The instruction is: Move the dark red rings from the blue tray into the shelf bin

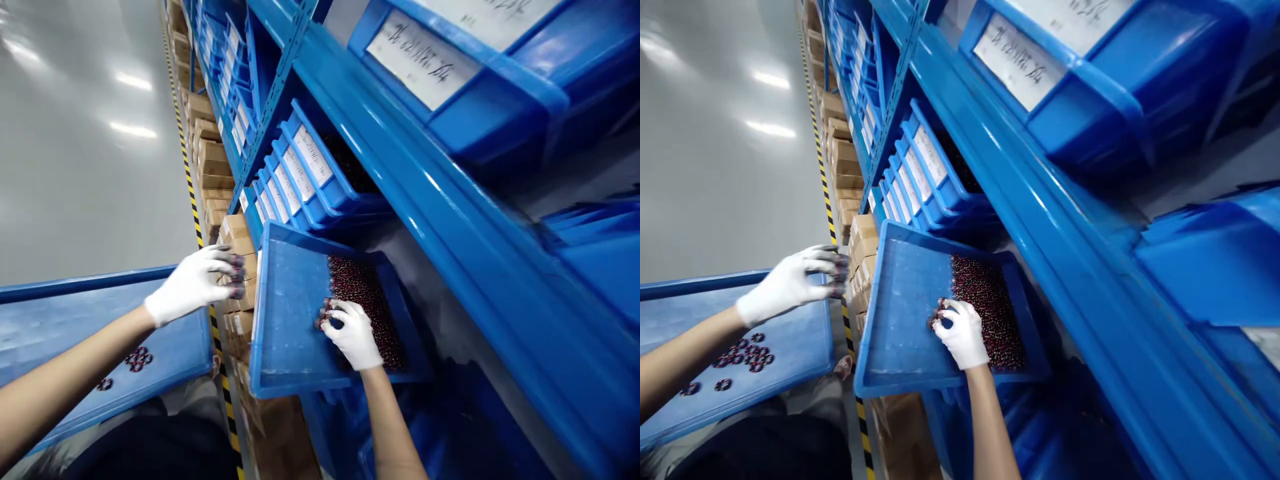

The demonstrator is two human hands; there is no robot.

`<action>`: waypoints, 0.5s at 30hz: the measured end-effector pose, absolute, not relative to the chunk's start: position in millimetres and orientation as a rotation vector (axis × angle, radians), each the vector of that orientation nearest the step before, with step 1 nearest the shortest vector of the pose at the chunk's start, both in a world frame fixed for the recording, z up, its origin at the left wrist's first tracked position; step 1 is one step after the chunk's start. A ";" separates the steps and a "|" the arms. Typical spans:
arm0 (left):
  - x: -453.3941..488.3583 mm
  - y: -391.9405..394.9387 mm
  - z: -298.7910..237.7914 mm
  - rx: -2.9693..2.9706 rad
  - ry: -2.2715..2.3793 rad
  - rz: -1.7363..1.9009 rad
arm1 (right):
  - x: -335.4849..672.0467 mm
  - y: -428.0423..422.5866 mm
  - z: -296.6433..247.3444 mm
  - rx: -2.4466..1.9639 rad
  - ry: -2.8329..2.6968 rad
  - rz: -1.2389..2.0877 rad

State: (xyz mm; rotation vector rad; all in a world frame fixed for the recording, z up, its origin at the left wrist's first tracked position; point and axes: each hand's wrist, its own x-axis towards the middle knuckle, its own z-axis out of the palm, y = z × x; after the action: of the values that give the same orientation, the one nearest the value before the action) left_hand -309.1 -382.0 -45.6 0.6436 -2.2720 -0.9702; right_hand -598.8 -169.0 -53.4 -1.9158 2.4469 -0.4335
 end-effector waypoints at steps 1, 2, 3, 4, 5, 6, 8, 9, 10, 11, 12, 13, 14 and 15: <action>-340.8 -377.2 -35.1 0.523 -2.330 -0.908 | -621.7 -168.8 -64.0 -1.916 2.434 -0.246; -371.9 -371.1 -28.2 0.433 -2.417 -0.872 | -640.1 -168.1 -73.5 -1.899 2.394 -0.058; -402.3 -364.0 -24.5 0.379 -2.497 -0.845 | -654.4 -166.4 -81.3 -1.874 2.333 0.095; -431.5 -356.1 -23.7 0.352 -2.584 -0.828 | -665.3 -163.4 -86.9 -1.845 2.277 0.200; -459.1 -347.6 -25.3 0.353 -2.677 -0.813 | -673.4 -159.3 -90.3 -1.822 2.235 0.256; -484.8 -339.0 -28.7 0.371 -2.776 -0.771 | -679.2 -154.7 -91.8 -1.807 2.211 0.272; -529.6 -323.0 -39.3 0.431 -2.959 -0.621 | -686.1 -145.8 -90.4 -1.803 2.205 0.242; -548.7 -316.3 -45.9 0.456 -3.025 -0.534 | -688.0 -142.4 -88.7 -1.811 2.214 0.228; -565.7 -310.8 -53.1 0.477 -3.072 -0.459 | -689.3 -140.1 -87.0 -1.822 2.225 0.228; -580.7 -306.4 -60.7 0.497 -3.102 -0.406 | -690.3 -138.8 -85.4 -1.827 2.242 0.239; -593.9 -303.1 -68.3 0.517 -3.121 -0.381 | -691.1 -138.4 -84.3 -1.823 2.266 0.255; -605.4 -300.4 -75.7 0.538 -3.133 -0.372 | -692.0 -138.6 -83.6 -1.805 2.295 0.268; -615.2 -297.9 -82.5 0.558 -3.144 -0.361 | -692.8 -139.1 -83.1 -1.776 2.320 0.275; -623.4 -295.3 -88.5 0.572 -3.151 -0.351 | -693.5 -139.7 -82.7 -1.743 2.335 0.273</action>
State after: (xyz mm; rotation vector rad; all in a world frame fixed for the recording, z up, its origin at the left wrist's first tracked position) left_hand -623.4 -295.3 -88.5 0.5717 -3.1509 -0.3511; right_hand -693.5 -139.7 -82.7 -1.7425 2.3354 0.2731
